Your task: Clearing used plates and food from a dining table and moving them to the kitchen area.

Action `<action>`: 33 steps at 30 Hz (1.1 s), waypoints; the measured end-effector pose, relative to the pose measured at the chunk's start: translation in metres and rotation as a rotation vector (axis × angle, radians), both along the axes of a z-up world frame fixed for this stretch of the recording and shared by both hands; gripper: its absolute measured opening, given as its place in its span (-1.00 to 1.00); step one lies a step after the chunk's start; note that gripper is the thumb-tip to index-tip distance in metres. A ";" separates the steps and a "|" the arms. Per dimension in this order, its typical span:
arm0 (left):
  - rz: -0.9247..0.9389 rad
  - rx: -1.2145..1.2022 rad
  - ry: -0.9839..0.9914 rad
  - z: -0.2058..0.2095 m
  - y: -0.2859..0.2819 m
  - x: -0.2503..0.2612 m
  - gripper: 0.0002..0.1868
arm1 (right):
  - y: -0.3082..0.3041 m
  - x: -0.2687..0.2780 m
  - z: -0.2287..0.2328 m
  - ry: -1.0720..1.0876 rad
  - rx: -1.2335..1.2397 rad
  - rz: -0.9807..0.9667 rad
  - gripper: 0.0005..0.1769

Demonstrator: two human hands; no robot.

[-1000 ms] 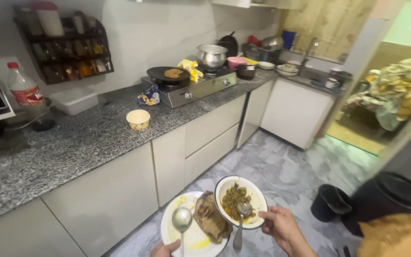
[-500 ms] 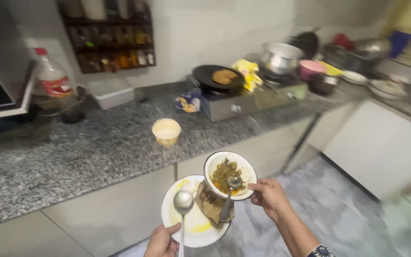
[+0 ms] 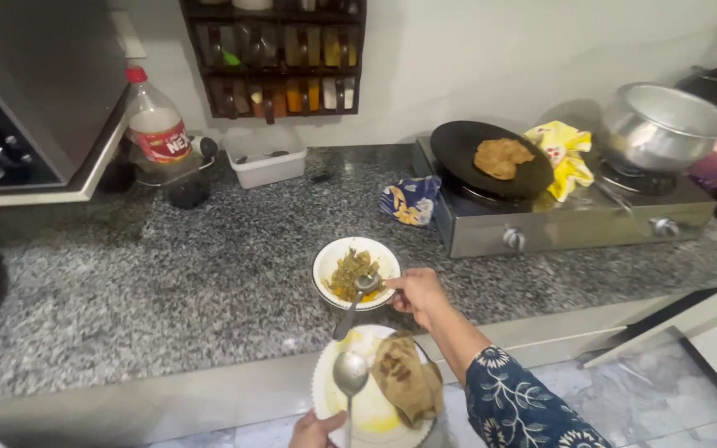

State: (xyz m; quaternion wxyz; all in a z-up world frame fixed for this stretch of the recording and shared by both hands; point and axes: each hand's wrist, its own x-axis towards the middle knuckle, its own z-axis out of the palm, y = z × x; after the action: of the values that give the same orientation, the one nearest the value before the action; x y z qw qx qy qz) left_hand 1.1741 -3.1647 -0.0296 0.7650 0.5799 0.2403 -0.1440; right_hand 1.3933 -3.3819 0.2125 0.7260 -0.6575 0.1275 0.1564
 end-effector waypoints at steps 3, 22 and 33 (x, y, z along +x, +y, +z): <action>-0.096 0.049 0.047 0.066 -0.007 0.014 -0.60 | 0.016 0.030 -0.006 0.044 -0.033 -0.016 -0.90; -0.245 -0.417 0.293 0.175 -0.182 0.132 -0.71 | -0.224 -0.056 0.055 -0.355 -1.142 -0.011 -0.30; -0.489 -0.408 0.221 0.180 -0.471 0.159 -0.67 | -0.474 -0.150 0.054 0.072 -1.291 -0.317 -0.36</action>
State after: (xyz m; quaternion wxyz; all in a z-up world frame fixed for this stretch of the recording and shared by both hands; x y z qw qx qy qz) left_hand 1.3328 -3.6355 0.1508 0.7774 0.4362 0.1420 -0.4304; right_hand 1.2431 -3.8560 0.2668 0.1961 -0.9279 0.3148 -0.0384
